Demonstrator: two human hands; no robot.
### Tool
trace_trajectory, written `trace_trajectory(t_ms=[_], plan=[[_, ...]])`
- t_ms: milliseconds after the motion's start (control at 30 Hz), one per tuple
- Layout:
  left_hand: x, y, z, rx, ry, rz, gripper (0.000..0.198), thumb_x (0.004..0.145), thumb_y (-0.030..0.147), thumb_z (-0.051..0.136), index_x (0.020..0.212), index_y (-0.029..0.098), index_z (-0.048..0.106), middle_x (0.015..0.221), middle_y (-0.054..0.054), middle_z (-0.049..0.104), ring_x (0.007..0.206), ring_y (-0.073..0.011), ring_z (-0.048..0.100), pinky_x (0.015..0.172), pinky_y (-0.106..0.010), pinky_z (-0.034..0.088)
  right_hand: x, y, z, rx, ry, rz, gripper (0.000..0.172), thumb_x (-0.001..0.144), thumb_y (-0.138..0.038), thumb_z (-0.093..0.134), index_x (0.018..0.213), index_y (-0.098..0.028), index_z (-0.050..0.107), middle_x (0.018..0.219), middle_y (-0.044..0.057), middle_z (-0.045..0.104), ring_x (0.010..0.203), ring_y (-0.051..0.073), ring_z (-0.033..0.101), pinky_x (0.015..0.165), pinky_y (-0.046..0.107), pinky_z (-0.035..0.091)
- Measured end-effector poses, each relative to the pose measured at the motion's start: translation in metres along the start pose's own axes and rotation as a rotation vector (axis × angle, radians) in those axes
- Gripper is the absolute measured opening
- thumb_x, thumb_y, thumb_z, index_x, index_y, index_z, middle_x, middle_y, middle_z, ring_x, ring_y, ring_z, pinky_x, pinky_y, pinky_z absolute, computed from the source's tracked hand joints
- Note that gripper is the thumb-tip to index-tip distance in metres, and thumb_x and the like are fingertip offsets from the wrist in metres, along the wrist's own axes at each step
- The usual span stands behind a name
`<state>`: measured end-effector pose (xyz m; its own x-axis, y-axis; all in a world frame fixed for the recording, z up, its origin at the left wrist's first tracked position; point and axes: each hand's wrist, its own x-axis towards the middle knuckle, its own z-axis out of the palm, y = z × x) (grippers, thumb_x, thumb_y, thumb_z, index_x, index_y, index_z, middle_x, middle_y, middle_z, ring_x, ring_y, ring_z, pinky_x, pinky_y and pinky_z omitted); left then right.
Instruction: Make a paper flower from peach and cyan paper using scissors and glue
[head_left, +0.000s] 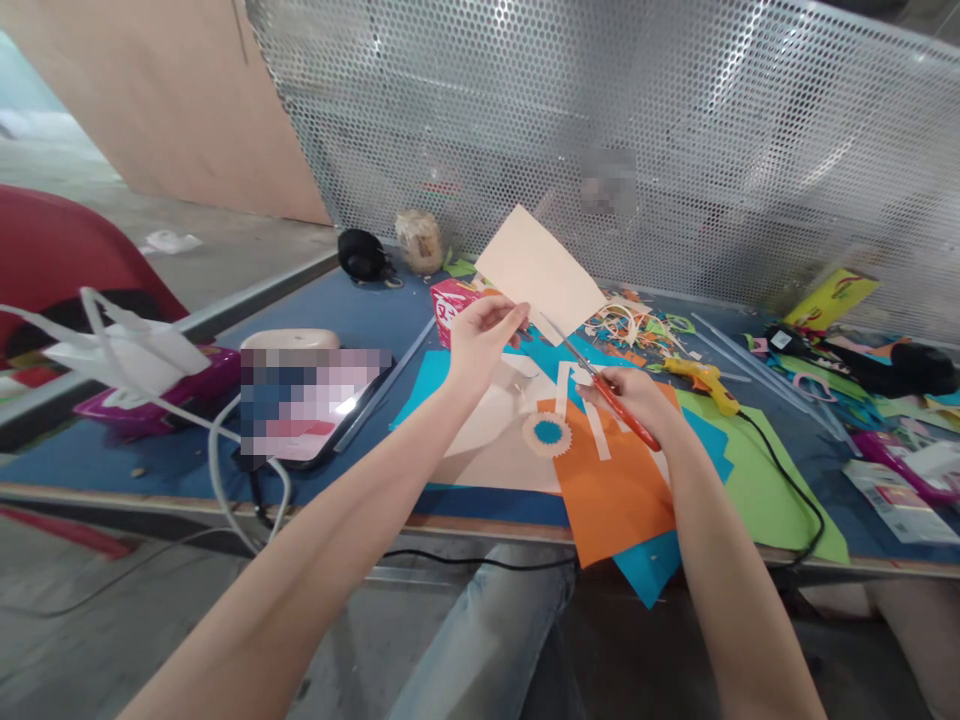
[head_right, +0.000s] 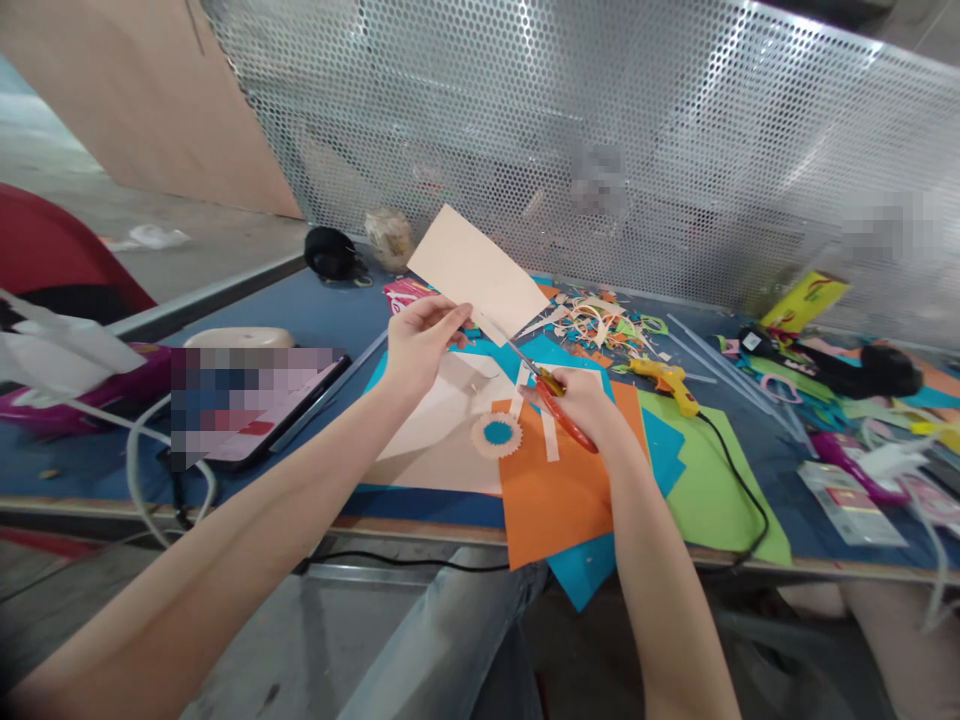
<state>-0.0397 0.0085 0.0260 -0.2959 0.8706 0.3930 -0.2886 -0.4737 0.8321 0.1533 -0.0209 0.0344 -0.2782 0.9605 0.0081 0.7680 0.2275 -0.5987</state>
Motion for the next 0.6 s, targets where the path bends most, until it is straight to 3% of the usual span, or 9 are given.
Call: trace_trajectory(t_ms=[167, 600], plan=[[0.0010, -0.0017, -0.0006, -0.007, 0.004, -0.012, 0.020, 0.056, 0.027, 0.073, 0.061, 0.014, 0.059, 0.053, 0.002, 0.060, 0.045, -0.0063, 0.052, 0.040, -0.016, 0.040, 0.0001, 0.0003, -0.0001, -0.006, 0.010, 0.036, 0.049, 0.061, -0.064, 0.055, 0.054, -0.018, 0.040, 0.055, -0.005, 0.032, 0.053, 0.008, 0.030, 0.048, 0.021, 0.026], [0.0025, -0.0041, -0.0019, 0.000, -0.004, -0.025, 0.023, 0.055, 0.031, 0.074, 0.062, 0.014, 0.059, 0.055, 0.001, 0.060, 0.045, -0.0063, 0.052, 0.041, -0.017, 0.041, 0.0000, 0.0013, -0.0014, -0.010, 0.028, 0.028, 0.047, 0.062, -0.063, 0.055, 0.062, -0.017, 0.055, 0.057, 0.000, 0.049, 0.054, 0.011, 0.043, 0.049, 0.023, 0.031]])
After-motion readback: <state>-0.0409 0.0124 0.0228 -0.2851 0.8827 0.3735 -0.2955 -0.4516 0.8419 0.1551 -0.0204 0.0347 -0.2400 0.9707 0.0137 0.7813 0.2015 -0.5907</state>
